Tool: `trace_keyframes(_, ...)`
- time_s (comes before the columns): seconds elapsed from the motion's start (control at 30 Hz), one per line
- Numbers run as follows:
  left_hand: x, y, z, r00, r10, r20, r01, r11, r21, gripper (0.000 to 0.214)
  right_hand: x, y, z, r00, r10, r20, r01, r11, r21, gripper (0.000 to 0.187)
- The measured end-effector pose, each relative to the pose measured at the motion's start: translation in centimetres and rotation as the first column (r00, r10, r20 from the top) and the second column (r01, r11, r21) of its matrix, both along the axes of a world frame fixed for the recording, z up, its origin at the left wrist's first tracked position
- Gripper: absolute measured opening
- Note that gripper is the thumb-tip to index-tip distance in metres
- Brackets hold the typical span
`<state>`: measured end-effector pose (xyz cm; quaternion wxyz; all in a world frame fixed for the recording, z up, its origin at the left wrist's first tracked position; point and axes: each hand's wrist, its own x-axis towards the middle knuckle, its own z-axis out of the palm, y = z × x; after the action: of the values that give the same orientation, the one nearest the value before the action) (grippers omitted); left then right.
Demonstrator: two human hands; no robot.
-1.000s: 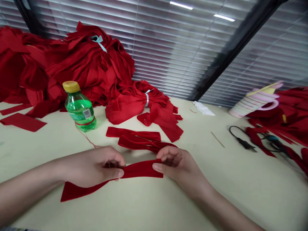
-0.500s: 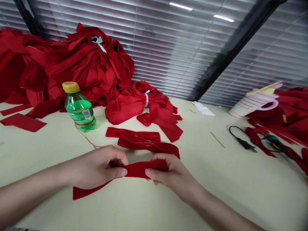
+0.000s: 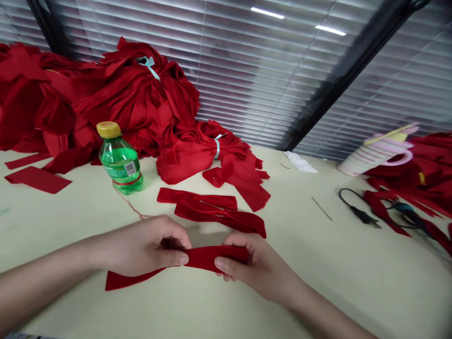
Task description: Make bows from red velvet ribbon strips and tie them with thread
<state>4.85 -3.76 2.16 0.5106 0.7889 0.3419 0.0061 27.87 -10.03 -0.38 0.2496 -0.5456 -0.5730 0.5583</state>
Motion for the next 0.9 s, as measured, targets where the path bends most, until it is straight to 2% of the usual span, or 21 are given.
trace_keyframes(0.1,0.1,-0.3,-0.2,0.998,-0.055,-0.011,0.055,0.998,-0.006,0.023,-0.2,-0.3,0.4,0.993,0.091,0.072,-0.099,0.988,0.115,0.023)
trace_keyframes(0.17,0.3,-0.6,-0.4,0.996,-0.090,-0.001,0.090,0.996,-0.013,0.023,-0.4,-0.4,0.5,0.985,0.162,0.061,-0.168,0.981,0.102,0.022)
trace_keyframes(0.23,0.3,-0.5,-0.5,0.996,-0.083,0.030,0.083,0.996,-0.021,0.023,-0.5,-0.5,0.4,0.980,0.176,0.087,-0.184,0.978,0.095,0.019)
trace_keyframes(0.33,-0.3,0.4,-0.2,0.998,0.015,0.065,-0.005,0.990,-0.143,0.022,0.1,-0.2,0.3,0.991,0.098,0.092,-0.108,0.987,0.115,0.020)
trace_keyframes(0.43,-1.3,2.0,0.7,0.991,0.121,0.048,-0.100,0.942,-0.319,0.026,1.3,0.1,0.5,0.999,0.031,0.037,-0.035,0.993,0.114,0.019)
trace_keyframes(0.57,-1.8,3.0,1.5,0.969,0.228,0.097,-0.181,0.918,-0.353,0.024,2.1,0.0,0.8,0.997,0.074,0.037,-0.078,0.992,0.096,0.013)
trace_keyframes(0.67,-1.0,2.1,1.3,0.953,0.266,0.146,-0.196,0.907,-0.372,0.017,1.1,-0.3,0.8,0.995,0.093,-0.034,-0.089,0.992,0.093,0.021)
trace_keyframes(0.77,0.3,0.5,0.5,0.920,0.315,0.234,-0.207,0.896,-0.392,0.009,-0.3,-0.6,0.2,0.989,0.043,-0.139,-0.031,0.996,0.085,0.016)
trace_keyframes(0.9,1.4,-1.1,-0.9,0.845,0.440,0.304,-0.259,0.834,-0.488,0.014,-1.5,-0.8,-0.7,0.979,-0.042,-0.201,0.053,0.998,0.047,0.016)
